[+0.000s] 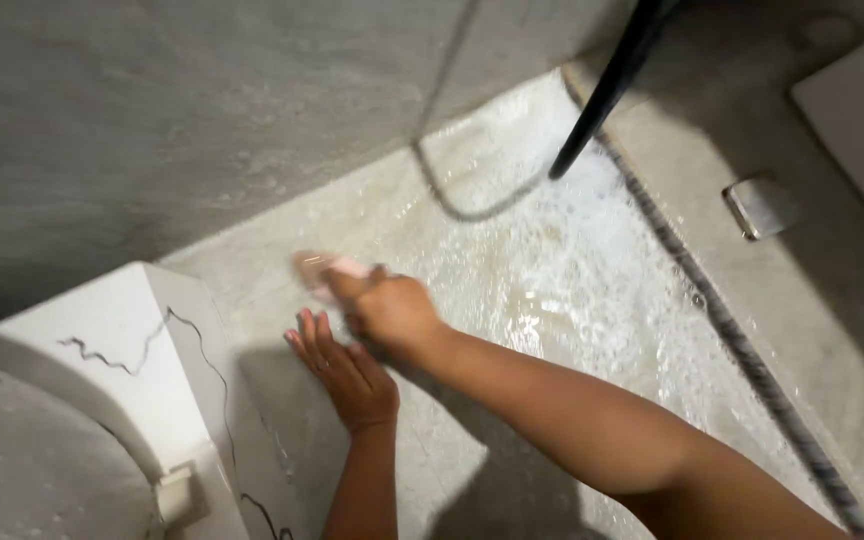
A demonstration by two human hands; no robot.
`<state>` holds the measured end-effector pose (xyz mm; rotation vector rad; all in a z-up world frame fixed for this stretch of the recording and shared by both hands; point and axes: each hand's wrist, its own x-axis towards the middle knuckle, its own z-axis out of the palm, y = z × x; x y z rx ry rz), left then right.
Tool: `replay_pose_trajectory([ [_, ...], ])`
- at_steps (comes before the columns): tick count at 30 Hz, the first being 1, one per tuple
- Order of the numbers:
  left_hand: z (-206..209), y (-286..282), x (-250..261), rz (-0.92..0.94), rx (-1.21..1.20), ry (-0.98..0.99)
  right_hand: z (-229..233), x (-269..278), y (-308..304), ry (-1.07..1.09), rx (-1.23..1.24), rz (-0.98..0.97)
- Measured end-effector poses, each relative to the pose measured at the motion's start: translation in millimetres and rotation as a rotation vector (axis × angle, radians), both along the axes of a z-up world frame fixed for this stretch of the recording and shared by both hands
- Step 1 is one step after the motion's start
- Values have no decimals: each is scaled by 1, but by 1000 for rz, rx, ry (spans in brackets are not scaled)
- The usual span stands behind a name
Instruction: The person cleans a bathroom floor by pouring water from a plastic scoop, applying cleaning solution from a green packet, and scrubbing the tiles and wall base with a brush.
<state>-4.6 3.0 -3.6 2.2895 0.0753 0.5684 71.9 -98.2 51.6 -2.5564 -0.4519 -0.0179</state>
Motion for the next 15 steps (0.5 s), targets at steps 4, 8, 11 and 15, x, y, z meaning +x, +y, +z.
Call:
replay_pose_trajectory([
  [4,-12,-2,3,-20,-14,-52,-5,37,3,-76,-229,93],
  [8,-4,2,4,25,-53,-16,19,77,-42,67,-239,-127],
  [11,-4,5,5,33,-52,-58,13,47,1,-65,-35,118],
  [15,-31,10,-11,15,-150,-38,-12,65,22,78,-225,26],
])
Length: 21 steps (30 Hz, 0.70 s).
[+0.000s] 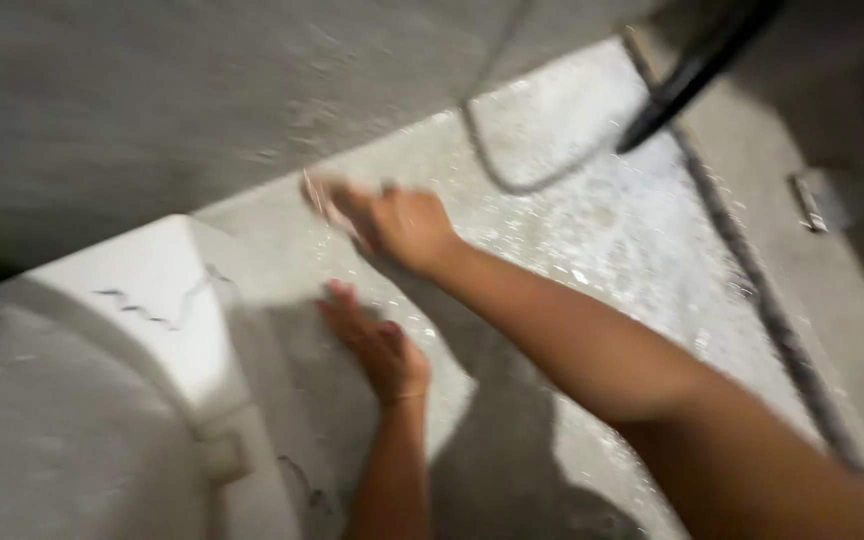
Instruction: The person cleans a bathroom floor by pouring water from a plastic scoop, applying cleaning solution from a green packet, and scrubbing the tiles and wall base with a brush.
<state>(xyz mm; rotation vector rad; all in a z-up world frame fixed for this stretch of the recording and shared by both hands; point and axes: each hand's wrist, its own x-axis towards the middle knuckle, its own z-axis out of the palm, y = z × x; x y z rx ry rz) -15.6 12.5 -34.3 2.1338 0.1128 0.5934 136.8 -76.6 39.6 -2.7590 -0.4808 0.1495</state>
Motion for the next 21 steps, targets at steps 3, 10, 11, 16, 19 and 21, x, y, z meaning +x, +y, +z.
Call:
replay_pose_trajectory([
  [3,-1,-3,15,-9,-57,-61,0,7,2,-178,-18,-81],
  [10,17,-6,18,3,151,-22,29,-126,-149,-180,76,156],
  [11,17,-5,12,-6,161,1,22,-115,-164,-156,22,29],
  [16,33,-11,13,-67,205,-30,14,-48,-226,-56,-196,-474],
  [19,41,-25,5,-87,181,17,5,-115,-197,48,-85,-308],
  [21,48,-32,-2,-114,145,35,15,-187,-185,46,-14,-135],
])
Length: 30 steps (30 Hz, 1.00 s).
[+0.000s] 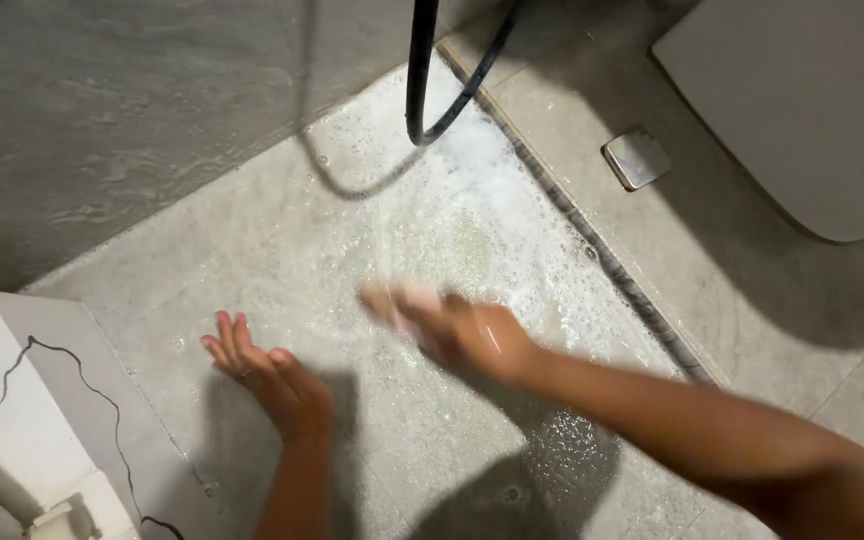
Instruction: The person cleans a bathroom floor by pouring water from a plastic scoop, applying cleaning solution from a green packet, and scrubbing the tiles and wall base with a brush.
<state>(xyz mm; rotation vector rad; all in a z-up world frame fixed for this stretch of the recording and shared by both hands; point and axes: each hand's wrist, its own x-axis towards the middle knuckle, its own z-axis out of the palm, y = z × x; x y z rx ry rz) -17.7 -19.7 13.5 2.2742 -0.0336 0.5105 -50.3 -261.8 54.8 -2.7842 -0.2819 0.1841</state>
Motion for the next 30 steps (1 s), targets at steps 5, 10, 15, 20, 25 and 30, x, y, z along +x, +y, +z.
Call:
replay_pose_trajectory([
  [5,6,-37,-28,-67,-71,40,14,-27,-59,237,-249,-243],
  [10,21,-77,-37,-184,-167,73,30,66,-107,30,-76,-466],
  [15,31,-99,-37,-313,-226,70,30,-60,-60,122,-39,-221],
  [20,19,-105,-35,-379,-244,109,60,-136,-109,411,-162,-628],
  [25,13,-117,-30,-367,-220,115,57,-106,-128,218,-479,-572],
  [30,17,-127,-32,-392,-286,136,19,-17,-126,144,-530,-526],
])
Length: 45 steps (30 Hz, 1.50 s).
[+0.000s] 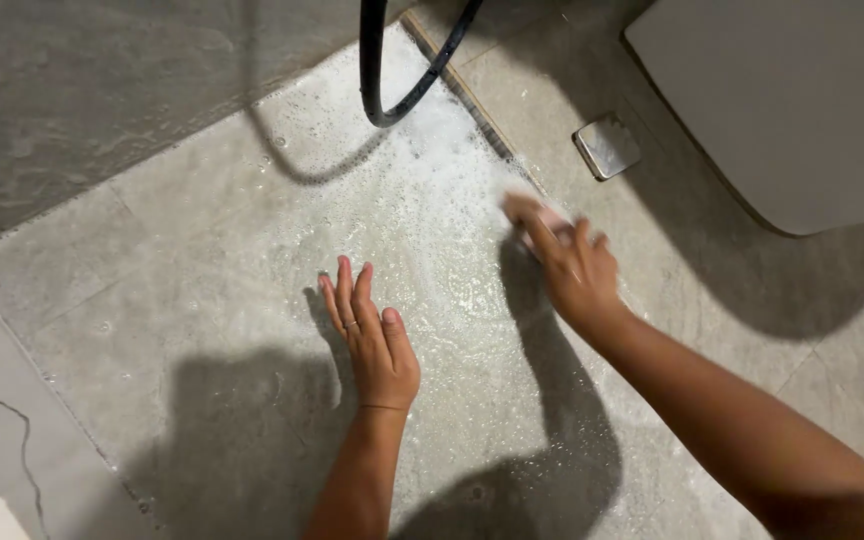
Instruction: The person cleans a bathroom floor by pouring water from a plastic scoop, applying cleaning solution from a green packet, and scrubbing the tiles and wall base with a brush.
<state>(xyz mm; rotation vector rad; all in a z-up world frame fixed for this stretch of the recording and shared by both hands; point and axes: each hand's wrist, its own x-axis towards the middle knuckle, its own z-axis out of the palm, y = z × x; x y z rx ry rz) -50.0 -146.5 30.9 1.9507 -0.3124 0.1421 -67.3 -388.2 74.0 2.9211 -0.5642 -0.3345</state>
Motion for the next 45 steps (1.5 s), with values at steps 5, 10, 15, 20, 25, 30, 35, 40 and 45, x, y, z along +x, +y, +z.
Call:
replay_pose_trajectory([
  [5,5,4,2,30,37,-30,-21,115,13,-84,-132,118],
  [10,2,4,1,79,47,-37,-27,180,34,-57,-107,90],
  [15,8,8,-2,76,5,-42,-19,109,8,-252,153,223],
  [20,-2,20,-6,86,47,-37,21,-26,1,34,213,-82],
  [25,2,6,-7,65,11,-4,-5,43,-3,37,223,-168],
  [30,14,5,-2,57,6,-75,-24,150,30,-190,380,-45],
  [35,27,8,8,87,2,-77,-20,98,99,-275,438,402],
  [40,26,27,-3,94,-47,-19,-15,119,57,-60,439,46],
  [45,25,21,0,152,5,-61,-14,125,13,-49,392,-25],
])
